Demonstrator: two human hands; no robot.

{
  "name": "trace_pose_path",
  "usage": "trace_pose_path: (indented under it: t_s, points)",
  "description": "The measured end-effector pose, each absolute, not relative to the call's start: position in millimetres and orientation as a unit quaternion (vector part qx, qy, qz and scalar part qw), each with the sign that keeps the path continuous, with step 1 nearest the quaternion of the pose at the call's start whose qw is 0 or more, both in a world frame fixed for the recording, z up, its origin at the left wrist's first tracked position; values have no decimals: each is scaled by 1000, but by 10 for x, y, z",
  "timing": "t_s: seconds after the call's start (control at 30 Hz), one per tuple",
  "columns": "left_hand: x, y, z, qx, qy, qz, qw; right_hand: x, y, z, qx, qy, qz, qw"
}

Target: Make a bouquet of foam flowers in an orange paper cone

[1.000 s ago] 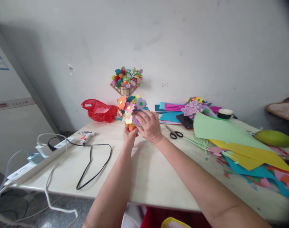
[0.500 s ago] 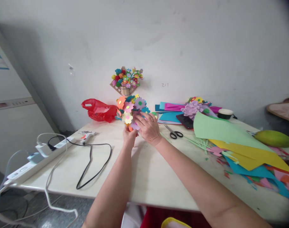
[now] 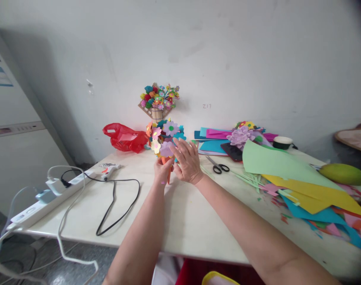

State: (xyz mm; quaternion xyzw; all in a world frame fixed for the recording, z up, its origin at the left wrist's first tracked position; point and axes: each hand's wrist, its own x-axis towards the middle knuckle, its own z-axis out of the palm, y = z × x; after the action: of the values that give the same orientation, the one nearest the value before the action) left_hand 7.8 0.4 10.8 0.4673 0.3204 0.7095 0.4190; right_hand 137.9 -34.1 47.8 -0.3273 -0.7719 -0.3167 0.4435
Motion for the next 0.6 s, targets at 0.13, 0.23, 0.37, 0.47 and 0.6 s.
trace_pose_path:
  t_s: [0.13, 0.23, 0.37, 0.47, 0.6]
  points:
    - [59, 18, 85, 474, 311, 702, 430, 1395, -334, 441, -339, -760, -301, 466]
    - [50, 28, 78, 465, 313, 706, 434, 1378, -341, 404, -329, -755, -285, 491]
    - [33, 48, 79, 432, 324, 733, 415, 1315, -399, 417, -337, -801, -204, 451]
    - [18, 59, 84, 412, 346, 741, 403, 1285, -468, 488, -344, -887, -54, 302]
    - [5, 66, 82, 430, 357, 717, 417, 1289, -548, 552, -274, -947, 154, 71]
